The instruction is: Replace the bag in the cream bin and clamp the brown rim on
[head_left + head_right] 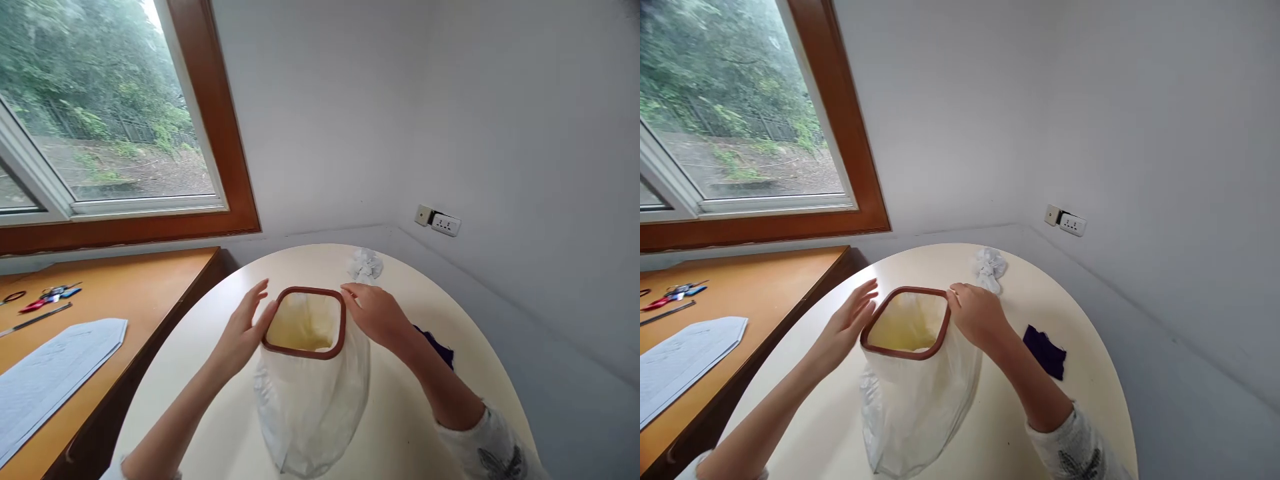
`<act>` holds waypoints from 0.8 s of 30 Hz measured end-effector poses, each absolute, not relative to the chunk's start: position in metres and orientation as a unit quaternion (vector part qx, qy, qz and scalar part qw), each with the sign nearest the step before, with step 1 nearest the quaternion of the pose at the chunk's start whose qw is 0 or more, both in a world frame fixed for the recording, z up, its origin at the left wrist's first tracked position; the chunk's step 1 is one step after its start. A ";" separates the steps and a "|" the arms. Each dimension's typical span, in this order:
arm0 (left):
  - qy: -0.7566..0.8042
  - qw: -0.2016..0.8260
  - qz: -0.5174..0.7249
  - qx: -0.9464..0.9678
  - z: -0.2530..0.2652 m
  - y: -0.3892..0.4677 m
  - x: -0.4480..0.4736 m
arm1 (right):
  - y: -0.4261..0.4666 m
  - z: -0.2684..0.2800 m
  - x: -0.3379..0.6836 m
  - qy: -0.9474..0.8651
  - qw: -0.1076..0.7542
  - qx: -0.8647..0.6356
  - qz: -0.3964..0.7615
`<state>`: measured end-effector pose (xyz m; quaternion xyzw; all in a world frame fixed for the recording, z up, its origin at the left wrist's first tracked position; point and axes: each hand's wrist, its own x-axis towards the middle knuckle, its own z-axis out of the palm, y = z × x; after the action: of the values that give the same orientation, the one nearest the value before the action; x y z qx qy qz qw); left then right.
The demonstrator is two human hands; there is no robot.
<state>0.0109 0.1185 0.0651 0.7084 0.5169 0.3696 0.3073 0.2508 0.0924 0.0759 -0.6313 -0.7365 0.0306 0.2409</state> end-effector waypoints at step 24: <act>0.230 0.616 0.159 0.737 -0.001 0.127 0.100 | 0.003 -0.070 0.411 -0.616 0.146 -0.772 -0.057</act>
<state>0.0999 0.1266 -0.0007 0.7368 0.2296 0.1590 0.6157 0.4113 0.0028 -0.0704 -0.7722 -0.6157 -0.0572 0.1461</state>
